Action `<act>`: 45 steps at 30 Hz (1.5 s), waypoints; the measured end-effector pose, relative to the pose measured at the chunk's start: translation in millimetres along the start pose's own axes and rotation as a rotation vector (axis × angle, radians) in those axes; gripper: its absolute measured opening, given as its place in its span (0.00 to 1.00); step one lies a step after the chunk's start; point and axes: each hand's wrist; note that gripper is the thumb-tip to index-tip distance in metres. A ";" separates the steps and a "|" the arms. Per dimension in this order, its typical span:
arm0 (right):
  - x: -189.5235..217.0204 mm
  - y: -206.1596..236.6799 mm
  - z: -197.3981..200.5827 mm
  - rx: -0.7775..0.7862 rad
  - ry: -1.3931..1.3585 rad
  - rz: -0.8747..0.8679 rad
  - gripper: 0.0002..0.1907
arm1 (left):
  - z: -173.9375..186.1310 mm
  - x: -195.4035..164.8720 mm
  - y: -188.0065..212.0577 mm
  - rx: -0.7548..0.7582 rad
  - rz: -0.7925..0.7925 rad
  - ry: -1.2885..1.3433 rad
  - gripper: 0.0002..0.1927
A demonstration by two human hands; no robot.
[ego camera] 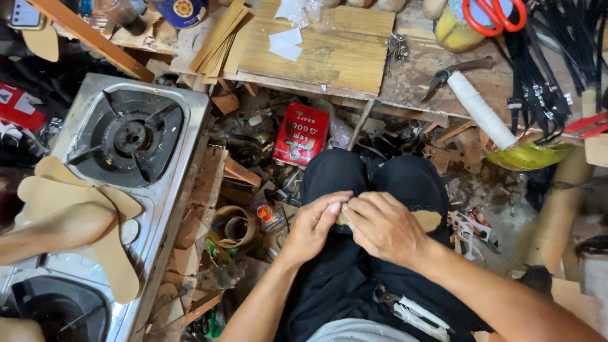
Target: The person places a black slip-on shoe over a wooden shoe last and uses a white-handled plier-like tool to press and secure the shoe's edge around the last. The person repeatedly repositions the shoe and tool to work along the perimeter.
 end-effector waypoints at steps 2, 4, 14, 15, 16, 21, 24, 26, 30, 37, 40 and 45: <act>7.5 5.1 -1.3 -0.021 -0.016 -0.031 0.20 | 11.1 -1.4 2.3 0.122 -0.158 -0.084 0.23; 11.7 8.6 -2.9 -0.047 -0.025 -0.044 0.21 | 19.6 -3.9 3.8 0.223 -0.322 -0.271 0.39; -78.5 32.7 45.7 -0.276 0.076 -0.416 0.10 | 26.4 -16.3 -13.9 0.354 -0.315 -0.604 0.44; -93.5 33.9 54.4 -0.283 0.143 -0.420 0.11 | 26.9 -17.0 -15.3 0.344 -0.322 -0.600 0.42; -106.4 34.9 62.1 -0.290 0.210 -0.425 0.12 | 27.0 -17.5 -16.4 0.335 -0.328 -0.595 0.40; -147.7 35.6 75.1 -0.243 0.505 -0.505 0.18 | 28.7 -13.4 -24.0 0.244 -0.339 -0.620 0.41; -166.4 36.1 71.1 -0.217 0.596 -0.517 0.19 | 28.7 -9.4 -26.2 0.212 -0.332 -0.621 0.40; -180.6 35.8 72.7 -0.187 0.584 -0.541 0.19 | 27.8 -7.9 -27.2 0.211 -0.324 -0.617 0.39; -192.6 26.5 89.3 -0.206 0.391 -0.543 0.18 | 25.7 -7.2 -28.5 0.208 -0.273 -0.629 0.35; -46.9 34.4 93.9 -0.623 -0.181 -0.679 0.20 | 26.2 -1.6 -24.9 0.203 -0.138 -0.516 0.28; 11.0 53.5 53.1 -0.971 -0.802 -0.416 0.12 | 19.6 1.9 -19.4 0.084 -0.242 -0.507 0.33; 26.3 67.2 -2.8 -0.162 -0.604 -0.980 0.07 | 11.9 9.9 -15.8 0.007 -0.153 -0.453 0.44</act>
Point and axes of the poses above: each hand's wrist, its own y-axis away from the middle knuckle, its own z-axis out of the back of the hand, x = y × z, and after that the axes turned 6 degrees about -y, right-handed
